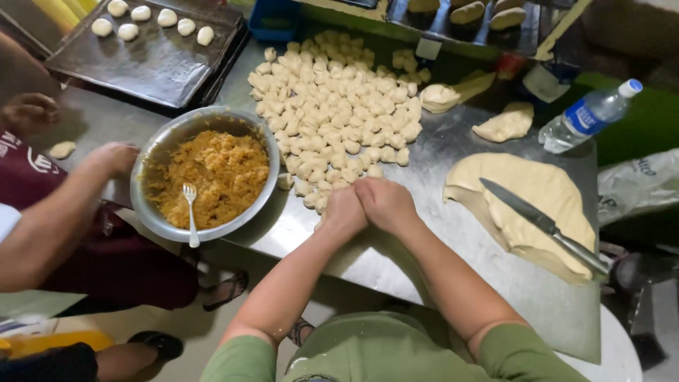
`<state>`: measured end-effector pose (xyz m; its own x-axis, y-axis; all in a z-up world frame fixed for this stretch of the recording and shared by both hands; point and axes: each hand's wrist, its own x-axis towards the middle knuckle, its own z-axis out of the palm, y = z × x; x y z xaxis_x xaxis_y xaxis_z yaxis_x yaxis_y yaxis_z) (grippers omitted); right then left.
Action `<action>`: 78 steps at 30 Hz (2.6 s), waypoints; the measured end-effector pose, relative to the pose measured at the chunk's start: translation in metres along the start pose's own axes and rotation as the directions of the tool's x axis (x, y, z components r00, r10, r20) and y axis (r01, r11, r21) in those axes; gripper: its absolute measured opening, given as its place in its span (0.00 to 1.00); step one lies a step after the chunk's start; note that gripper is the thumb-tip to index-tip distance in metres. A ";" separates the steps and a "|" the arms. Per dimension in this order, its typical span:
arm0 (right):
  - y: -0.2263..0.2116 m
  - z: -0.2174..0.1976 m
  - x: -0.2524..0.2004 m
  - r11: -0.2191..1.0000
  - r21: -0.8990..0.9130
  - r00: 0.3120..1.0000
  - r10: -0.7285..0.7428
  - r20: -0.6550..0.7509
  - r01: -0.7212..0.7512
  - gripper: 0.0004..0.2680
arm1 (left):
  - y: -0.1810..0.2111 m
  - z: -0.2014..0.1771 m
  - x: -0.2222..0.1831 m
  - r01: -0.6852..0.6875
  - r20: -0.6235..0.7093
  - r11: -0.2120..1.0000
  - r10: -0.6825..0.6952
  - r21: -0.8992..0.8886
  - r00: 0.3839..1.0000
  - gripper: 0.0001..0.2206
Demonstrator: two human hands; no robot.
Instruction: Cutting dough into portions and filling them with a savory mixture to prepare pastries.
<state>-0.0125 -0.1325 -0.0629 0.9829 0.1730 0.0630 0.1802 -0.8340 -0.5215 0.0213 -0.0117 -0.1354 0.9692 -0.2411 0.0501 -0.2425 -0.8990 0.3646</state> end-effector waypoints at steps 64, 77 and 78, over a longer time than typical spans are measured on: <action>-0.028 0.002 0.030 0.987 0.006 0.970 0.160 0.184 -0.163 0.27 | -0.016 -0.056 0.009 0.076 0.245 0.994 -0.054 -0.081 0.968 0.21; 0.037 -0.070 0.152 0.956 -0.204 0.865 -0.280 -0.416 0.211 0.29 | 0.028 -0.178 -0.022 0.510 0.456 0.812 -0.354 -0.284 0.816 0.45; 0.026 -0.059 0.145 0.956 -0.201 0.868 -0.281 -0.410 0.214 0.29 | 0.015 -0.146 -0.028 0.518 0.459 0.808 -0.360 -0.283 0.812 0.45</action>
<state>0.1367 -0.1598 -0.0171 0.8176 0.1692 0.5503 0.3906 -0.8652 -0.3143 -0.0026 0.0353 0.0044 0.8549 -0.0400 -0.5172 0.3178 -0.7476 0.5831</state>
